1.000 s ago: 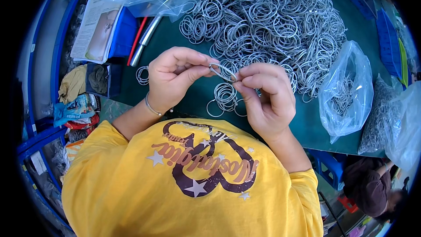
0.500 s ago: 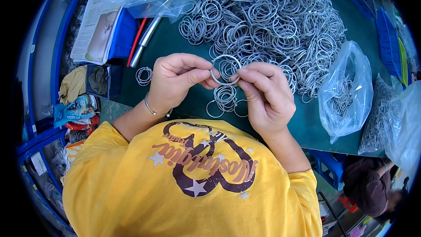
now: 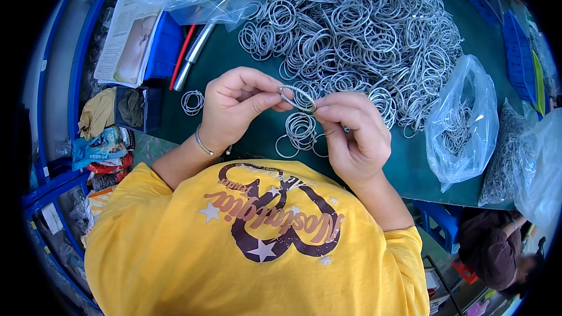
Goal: The person threads metal rings together by hand at a table, repeatedly picking up individual rings from a large pile and linking them.
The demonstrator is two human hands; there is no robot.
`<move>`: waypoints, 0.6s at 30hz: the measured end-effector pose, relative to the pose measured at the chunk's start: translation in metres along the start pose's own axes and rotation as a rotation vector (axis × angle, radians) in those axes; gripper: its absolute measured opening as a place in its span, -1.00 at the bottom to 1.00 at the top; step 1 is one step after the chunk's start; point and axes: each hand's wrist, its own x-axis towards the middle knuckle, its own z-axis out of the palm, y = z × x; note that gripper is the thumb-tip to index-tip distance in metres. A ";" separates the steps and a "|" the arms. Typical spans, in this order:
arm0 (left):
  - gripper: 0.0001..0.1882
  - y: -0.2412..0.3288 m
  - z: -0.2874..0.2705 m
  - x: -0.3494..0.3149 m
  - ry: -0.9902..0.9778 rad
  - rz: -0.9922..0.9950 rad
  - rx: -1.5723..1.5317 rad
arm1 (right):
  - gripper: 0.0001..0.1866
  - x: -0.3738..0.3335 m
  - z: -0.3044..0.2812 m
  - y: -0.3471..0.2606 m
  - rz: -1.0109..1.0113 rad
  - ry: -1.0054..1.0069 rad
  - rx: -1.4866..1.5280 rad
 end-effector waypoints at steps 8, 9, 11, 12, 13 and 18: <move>-0.88 -0.002 0.001 -0.001 0.016 0.037 0.002 | -0.77 -0.002 0.005 0.002 0.045 0.074 0.163; -0.88 -0.001 0.002 -0.001 0.018 0.049 0.016 | -0.77 -0.003 0.006 0.001 0.045 0.074 0.162; -0.88 0.001 0.002 -0.001 0.020 0.060 0.030 | -0.77 -0.004 0.007 -0.002 0.148 0.129 0.187; -0.87 0.002 0.002 -0.001 0.013 0.073 0.057 | -0.77 -0.003 0.006 -0.003 0.148 0.128 0.187; -0.87 0.002 0.002 -0.001 0.007 0.085 0.084 | -0.76 -0.001 0.004 -0.004 0.123 0.087 0.088; -0.84 0.005 0.000 0.000 -0.024 0.241 0.267 | -0.74 0.003 0.000 0.000 0.013 -0.002 -0.058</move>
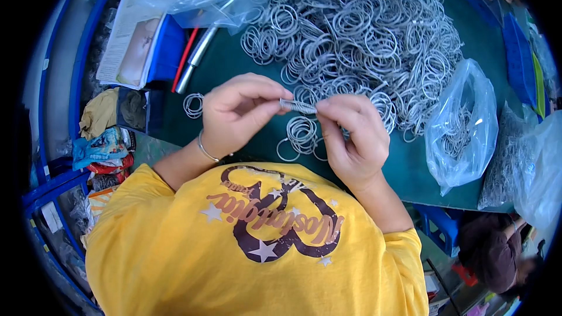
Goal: The person threads metal rings together by hand at a table, repeatedly picking up individual rings from a large pile and linking them.
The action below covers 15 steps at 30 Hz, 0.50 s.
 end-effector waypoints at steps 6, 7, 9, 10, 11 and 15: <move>-0.80 0.020 -0.035 0.047 0.099 0.514 0.592 | -0.76 0.001 -0.001 -0.006 0.041 0.018 -0.016; -0.81 0.023 -0.046 0.059 0.219 0.575 0.721 | -0.76 0.002 -0.001 -0.007 0.021 0.023 -0.004; -0.81 0.022 -0.073 0.085 0.447 0.661 0.940 | -0.76 0.003 -0.001 -0.006 0.029 0.019 -0.008; -0.82 0.020 -0.081 0.095 0.504 0.610 0.933 | -0.77 0.003 -0.001 -0.008 0.017 0.020 -0.024; -0.82 0.018 -0.090 0.103 0.559 0.559 0.926 | -0.77 0.004 -0.001 -0.008 0.005 0.025 -0.019; -0.84 0.010 -0.106 0.112 0.502 0.441 1.090 | -0.77 0.000 -0.005 -0.011 0.053 0.019 -0.006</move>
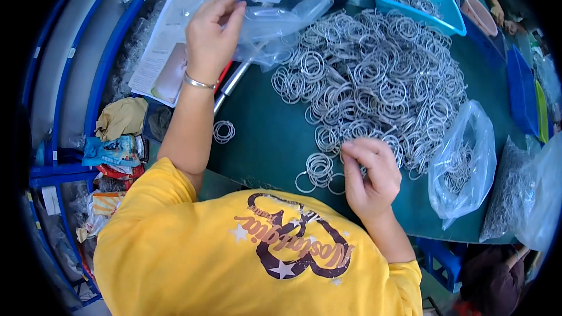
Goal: The person threads metal rings together by hand at a table, repeatedly picking up individual rings from a large pile and linking them.
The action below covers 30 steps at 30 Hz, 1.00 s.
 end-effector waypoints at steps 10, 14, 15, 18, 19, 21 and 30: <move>-0.79 0.079 0.014 -0.106 -0.878 0.030 -0.560 | -0.77 -0.002 -0.007 0.009 0.043 0.039 0.018; -0.74 0.084 0.023 -0.132 -0.743 -0.030 -0.509 | -0.78 0.000 -0.005 0.009 0.035 0.019 0.000; -0.74 0.082 0.024 -0.134 -0.744 -0.030 -0.510 | -0.78 0.000 -0.004 0.010 0.036 0.010 -0.009; -0.76 0.079 0.028 -0.139 -0.685 -0.077 -0.514 | -0.77 0.002 0.000 0.010 -0.019 -0.030 -0.029; -0.78 0.080 0.027 -0.140 -0.678 -0.123 -0.498 | -0.79 0.002 0.001 0.012 -0.045 -0.043 -0.058; -0.82 0.082 0.025 -0.140 -0.648 -0.138 -0.442 | -0.81 0.004 0.003 0.011 -0.025 -0.078 -0.072; -0.78 0.096 -0.003 -0.115 -0.373 0.001 -0.643 | -0.83 0.001 0.009 0.010 0.108 -0.221 -0.050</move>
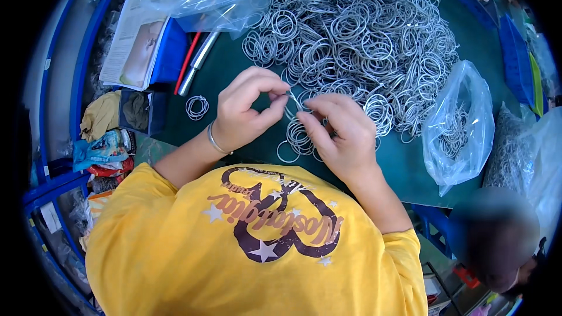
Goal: The person threads metal rings together by hand at a table, repeatedly picking up individual rings from a large pile and linking them.
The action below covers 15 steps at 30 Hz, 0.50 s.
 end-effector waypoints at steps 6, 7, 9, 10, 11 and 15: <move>-0.81 -0.002 0.001 -0.011 0.066 -0.232 -0.264 | -0.89 0.001 -0.002 0.001 -0.131 0.088 -0.011; -0.84 -0.002 0.001 -0.014 0.090 -0.385 -0.411 | -0.89 -0.001 -0.002 0.001 -0.108 0.106 0.017; -0.86 -0.003 -0.006 -0.014 0.039 -0.498 -0.495 | -0.88 -0.003 -0.003 -0.002 -0.023 0.103 0.111; -0.86 -0.005 -0.007 -0.015 -0.014 -0.610 -0.578 | -0.88 -0.004 -0.004 -0.003 0.062 0.101 0.205; -0.82 -0.006 -0.007 -0.016 -0.052 -0.616 -0.579 | -0.88 -0.005 -0.004 -0.003 0.063 0.100 0.204; -0.82 -0.002 -0.006 -0.016 -0.088 -0.667 -0.648 | -0.83 -0.004 -0.008 -0.001 -0.025 0.107 0.128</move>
